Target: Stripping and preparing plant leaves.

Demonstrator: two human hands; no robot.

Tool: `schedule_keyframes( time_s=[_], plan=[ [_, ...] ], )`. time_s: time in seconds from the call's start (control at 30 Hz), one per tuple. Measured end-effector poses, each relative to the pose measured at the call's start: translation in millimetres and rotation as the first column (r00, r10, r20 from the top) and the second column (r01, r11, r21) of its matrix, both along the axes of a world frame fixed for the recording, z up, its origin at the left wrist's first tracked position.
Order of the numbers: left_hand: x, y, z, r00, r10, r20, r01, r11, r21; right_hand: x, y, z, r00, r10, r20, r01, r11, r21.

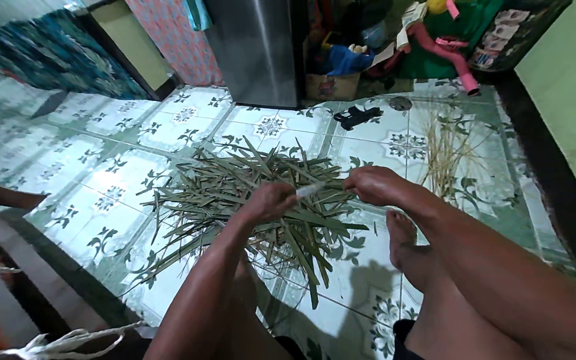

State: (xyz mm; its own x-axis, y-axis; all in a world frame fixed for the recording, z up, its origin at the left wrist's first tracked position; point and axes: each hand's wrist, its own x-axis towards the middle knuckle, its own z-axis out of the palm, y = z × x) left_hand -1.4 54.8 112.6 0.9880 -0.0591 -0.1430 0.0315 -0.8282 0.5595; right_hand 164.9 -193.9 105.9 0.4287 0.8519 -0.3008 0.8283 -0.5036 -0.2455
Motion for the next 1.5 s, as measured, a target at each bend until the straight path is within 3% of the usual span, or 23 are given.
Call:
schedule_keyframes(
  time_s=[0.1,0.17,0.27,0.3,0.37,0.43,0.47,0.5,0.57,0.63,0.73,0.9,1.07,1.2,1.23,1.37,1.43,1.5],
  plan=[
    [0.9,-20.4,-11.2,0.950,-0.148,-0.273,0.140,0.989,-0.051,-10.9,7.8,13.1,0.996,0.075,0.048,-0.073,0.997,-0.029],
    [2.2,-33.7,-15.5,0.907,-0.214,-0.364,0.180,0.976,-0.125,-19.0,13.4,18.9,0.985,0.159,0.061,-0.159,0.987,-0.015],
    [6.5,-38.6,-28.1,0.889,-0.226,-0.398,0.150,0.965,-0.215,-30.5,14.7,16.8,0.957,0.246,0.153,-0.273,0.943,0.190],
    [7.1,-36.6,-29.8,0.898,-0.183,-0.400,0.078,0.961,-0.265,-33.2,13.2,13.0,0.944,0.237,0.229,-0.309,0.877,0.368],
    [6.8,-28.9,-27.7,0.925,-0.050,-0.376,-0.113,0.910,-0.400,-40.7,12.2,15.9,0.939,0.138,0.314,-0.326,0.644,0.692],
    [6.2,-21.3,-24.2,0.944,0.085,-0.320,-0.263,0.781,-0.567,-49.2,11.4,27.0,0.968,0.001,0.252,-0.226,0.447,0.865],
    [6.3,-20.6,-21.3,0.944,0.150,-0.295,-0.310,0.712,-0.630,-51.0,9.9,27.5,0.983,-0.039,0.177,-0.144,0.426,0.893],
    [7.2,-21.4,-18.1,0.945,0.196,-0.263,-0.326,0.652,-0.685,-50.8,8.3,24.6,0.995,-0.055,0.080,-0.044,0.475,0.879],
    [10.1,-28.7,-10.9,0.942,0.263,-0.207,-0.323,0.551,-0.769,-46.0,8.9,15.3,0.984,-0.032,-0.172,0.144,0.707,0.692],
    [12.4,-41.4,-6.0,0.931,0.322,-0.173,-0.318,0.476,-0.820,-41.7,16.5,3.9,0.928,-0.007,-0.372,0.207,0.840,0.501],
    [12.9,-59.0,-3.5,0.929,0.351,-0.122,-0.281,0.449,-0.848,-44.1,24.1,-4.9,0.848,0.019,-0.529,0.296,0.811,0.504],
    [4.0,-53.9,4.9,0.956,0.289,-0.051,-0.199,0.510,-0.837,-45.7,15.0,4.5,0.755,0.097,-0.648,0.356,0.770,0.529],
    [-3.4,-34.7,13.8,0.902,0.430,0.023,-0.173,0.411,-0.895,-50.7,8.7,10.1,0.724,0.212,-0.657,0.302,0.758,0.577],
    [-15.7,-45.1,14.1,0.968,0.250,-0.002,-0.147,0.563,-0.813,-59.5,12.1,10.7,0.782,0.193,-0.592,0.308,0.706,0.638],
    [-17.2,-43.6,14.9,0.971,0.241,-0.001,-0.139,0.554,-0.821,-60.0,11.2,11.0,0.794,0.198,-0.575,0.293,0.704,0.647],
    [-18.2,-17.0,19.0,0.904,0.426,0.024,-0.154,0.377,-0.913,-59.6,6.5,14.9,0.819,0.234,-0.525,0.214,0.723,0.656],
    [-22.5,-19.1,15.1,0.923,0.383,0.026,-0.164,0.455,-0.875,-61.5,7.3,15.6,0.780,0.232,-0.581,0.260,0.724,0.639],
    [-29.8,-36.8,14.9,0.978,0.206,0.019,-0.118,0.632,-0.765,-64.1,9.0,16.5,0.683,0.231,-0.693,0.363,0.716,0.597]
  ],
)
